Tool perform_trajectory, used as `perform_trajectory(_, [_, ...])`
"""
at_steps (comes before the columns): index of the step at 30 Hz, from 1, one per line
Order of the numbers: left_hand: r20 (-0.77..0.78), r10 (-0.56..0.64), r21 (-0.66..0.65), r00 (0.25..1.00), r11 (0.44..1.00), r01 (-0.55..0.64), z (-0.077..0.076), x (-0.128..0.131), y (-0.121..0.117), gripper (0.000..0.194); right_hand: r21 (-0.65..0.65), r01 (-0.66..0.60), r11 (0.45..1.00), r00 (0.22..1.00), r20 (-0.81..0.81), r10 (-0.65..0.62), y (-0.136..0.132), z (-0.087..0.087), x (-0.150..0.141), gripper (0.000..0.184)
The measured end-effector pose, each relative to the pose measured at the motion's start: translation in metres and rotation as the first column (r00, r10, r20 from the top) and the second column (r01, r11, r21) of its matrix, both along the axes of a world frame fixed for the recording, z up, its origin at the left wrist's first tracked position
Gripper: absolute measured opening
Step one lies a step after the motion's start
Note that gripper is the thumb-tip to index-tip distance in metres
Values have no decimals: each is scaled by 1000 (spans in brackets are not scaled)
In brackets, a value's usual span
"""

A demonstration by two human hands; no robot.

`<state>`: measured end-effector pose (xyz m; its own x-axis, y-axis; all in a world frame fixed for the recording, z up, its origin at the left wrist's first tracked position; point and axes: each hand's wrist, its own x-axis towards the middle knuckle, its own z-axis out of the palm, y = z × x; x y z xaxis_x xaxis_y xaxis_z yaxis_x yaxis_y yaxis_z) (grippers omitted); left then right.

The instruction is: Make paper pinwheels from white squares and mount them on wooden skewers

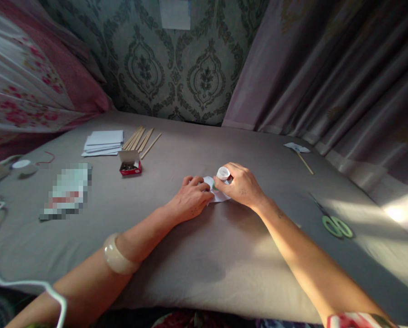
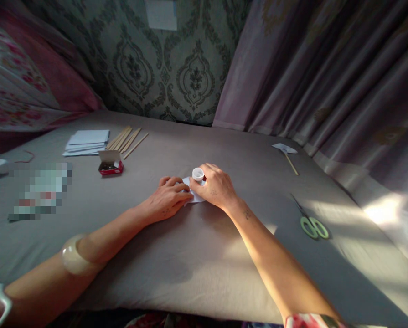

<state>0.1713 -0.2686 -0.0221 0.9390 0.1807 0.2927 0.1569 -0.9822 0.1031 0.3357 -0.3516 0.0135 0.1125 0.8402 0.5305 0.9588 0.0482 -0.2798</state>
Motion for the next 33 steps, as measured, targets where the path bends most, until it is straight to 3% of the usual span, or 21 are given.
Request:
perform_trajectory(13, [-55,7,19,998,1000,-6,1,0,-1,31,-101,39,994,999,25,-37,10,-1,5,24])
perform_trajectory(25, [-57,29,-1,998,1000,-29,2,1,-2,29,-171,-120,978,993,-35,116,15,7,15,19])
perform_trajectory(33, [-82,40,-9,996,999,-41,5,0,-3,29,-293,-211,933,978,-66,200,21,18,15,14])
